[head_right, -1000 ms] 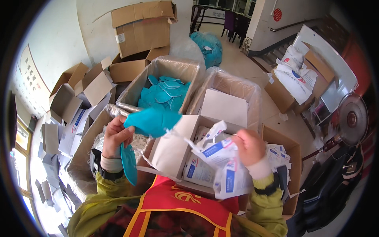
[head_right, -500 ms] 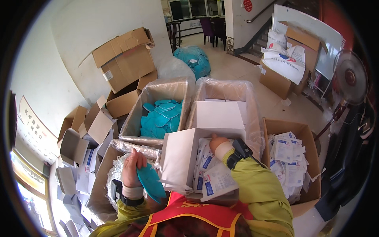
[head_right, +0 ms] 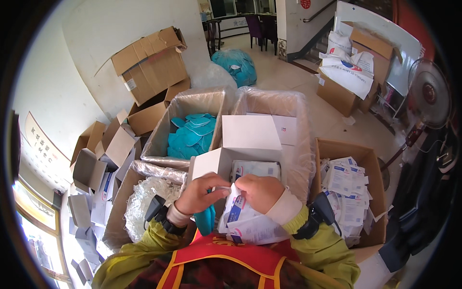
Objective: The recorder is packing stacks of blue protective masks into boxes in a warehouse setting.
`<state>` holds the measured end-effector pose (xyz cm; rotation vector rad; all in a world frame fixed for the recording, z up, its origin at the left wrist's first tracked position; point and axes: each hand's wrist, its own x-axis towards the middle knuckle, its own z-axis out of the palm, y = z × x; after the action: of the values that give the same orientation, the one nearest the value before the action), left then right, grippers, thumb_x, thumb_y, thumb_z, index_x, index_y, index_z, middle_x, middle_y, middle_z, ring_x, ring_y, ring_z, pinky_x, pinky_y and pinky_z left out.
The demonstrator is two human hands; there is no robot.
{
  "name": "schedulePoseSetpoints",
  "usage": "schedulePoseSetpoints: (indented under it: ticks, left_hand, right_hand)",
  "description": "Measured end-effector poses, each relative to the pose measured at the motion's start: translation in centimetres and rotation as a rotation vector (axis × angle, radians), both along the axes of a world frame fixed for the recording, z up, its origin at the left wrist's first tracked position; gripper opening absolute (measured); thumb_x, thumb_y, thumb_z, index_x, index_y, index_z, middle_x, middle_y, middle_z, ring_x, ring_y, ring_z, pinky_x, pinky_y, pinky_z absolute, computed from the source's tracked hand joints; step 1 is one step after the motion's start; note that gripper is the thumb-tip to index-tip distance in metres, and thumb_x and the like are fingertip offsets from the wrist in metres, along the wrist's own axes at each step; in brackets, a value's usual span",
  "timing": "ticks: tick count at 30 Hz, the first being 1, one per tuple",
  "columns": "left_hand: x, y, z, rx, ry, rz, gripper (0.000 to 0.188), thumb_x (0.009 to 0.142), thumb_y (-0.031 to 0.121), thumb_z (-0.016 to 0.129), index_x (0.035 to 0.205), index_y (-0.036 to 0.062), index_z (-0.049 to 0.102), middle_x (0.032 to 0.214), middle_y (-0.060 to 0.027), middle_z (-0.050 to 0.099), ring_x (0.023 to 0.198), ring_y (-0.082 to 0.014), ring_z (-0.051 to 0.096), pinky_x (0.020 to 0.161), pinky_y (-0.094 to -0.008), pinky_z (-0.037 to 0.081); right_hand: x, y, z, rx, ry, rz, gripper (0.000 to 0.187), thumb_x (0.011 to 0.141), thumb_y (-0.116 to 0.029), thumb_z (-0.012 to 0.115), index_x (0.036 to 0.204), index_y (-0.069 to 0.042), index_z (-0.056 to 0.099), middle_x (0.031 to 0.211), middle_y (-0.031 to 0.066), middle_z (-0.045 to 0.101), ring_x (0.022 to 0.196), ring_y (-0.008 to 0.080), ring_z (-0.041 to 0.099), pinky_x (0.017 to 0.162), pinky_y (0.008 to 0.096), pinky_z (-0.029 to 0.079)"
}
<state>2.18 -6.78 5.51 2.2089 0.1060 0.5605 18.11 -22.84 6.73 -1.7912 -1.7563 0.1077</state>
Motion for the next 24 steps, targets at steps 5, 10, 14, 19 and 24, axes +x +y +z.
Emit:
schedulePoseSetpoints:
  ticks: [5, 10, 14, 19, 24]
  left_hand:
    - [0.8, -1.9, -0.1, -0.139, 0.026, -0.036, 0.01, 0.084, 0.012, 0.069, 0.087, 0.0026, 0.069, 0.075, -0.0134, 0.065, 0.067, -0.0237, 0.063, 0.063, -0.0315, 0.049]
    - [0.3, -2.6, -0.4, -0.342, 0.087, 0.091, 0.014, 0.089, 0.012, 0.065, 0.083, -0.0009, 0.067, 0.069, -0.0025, 0.062, 0.065, -0.009, 0.057, 0.058, -0.0261, 0.046]
    - [-0.4, -2.9, -0.5, -0.634, 0.078, 0.119, 0.019, 0.092, 0.014, 0.063, 0.079, -0.0007, 0.066, 0.069, 0.003, 0.059, 0.066, -0.0028, 0.049, 0.057, -0.021, 0.042]
    - [0.5, -0.8, -2.2, -0.696, 0.026, 0.226, 0.021, 0.09, 0.017, 0.066, 0.077, 0.0002, 0.065, 0.065, 0.0032, 0.056, 0.062, -0.0039, 0.048, 0.052, -0.0229, 0.039]
    - [-1.3, 8.4, -9.0, -0.036, 0.038, 0.718, 0.024, 0.086, 0.021, 0.067, 0.073, 0.0006, 0.064, 0.063, -0.0147, 0.062, 0.054, -0.0214, 0.058, 0.053, -0.0366, 0.045]
  right_hand:
    - [0.2, -1.3, -0.5, 0.134, 0.081, -0.037, 0.009, 0.076, -0.007, 0.064, 0.084, -0.007, 0.059, 0.083, 0.0114, 0.06, 0.076, 0.0335, 0.061, 0.064, 0.0413, 0.048]
    - [-0.7, -1.4, 0.3, 0.108, 0.014, 0.041, 0.012, 0.074, -0.008, 0.067, 0.076, -0.006, 0.055, 0.075, 0.0099, 0.052, 0.069, 0.0326, 0.057, 0.058, 0.0413, 0.045]
    - [-2.7, -1.4, 1.0, 0.178, -0.182, 0.024, 0.012, 0.074, -0.01, 0.065, 0.073, -0.008, 0.053, 0.073, 0.0072, 0.049, 0.065, 0.0277, 0.057, 0.053, 0.0387, 0.045]
    - [-5.1, -3.2, 2.7, 0.133, -0.29, 0.195, 0.005, 0.078, -0.011, 0.058, 0.078, -0.01, 0.053, 0.078, 0.0054, 0.048, 0.069, 0.0218, 0.058, 0.054, 0.0356, 0.048]
    - [-7.0, -7.1, 8.0, 0.233, -0.11, 0.259, 0.007, 0.072, -0.01, 0.061, 0.076, -0.011, 0.055, 0.067, 0.0052, 0.041, 0.058, 0.0202, 0.052, 0.047, 0.0349, 0.042]
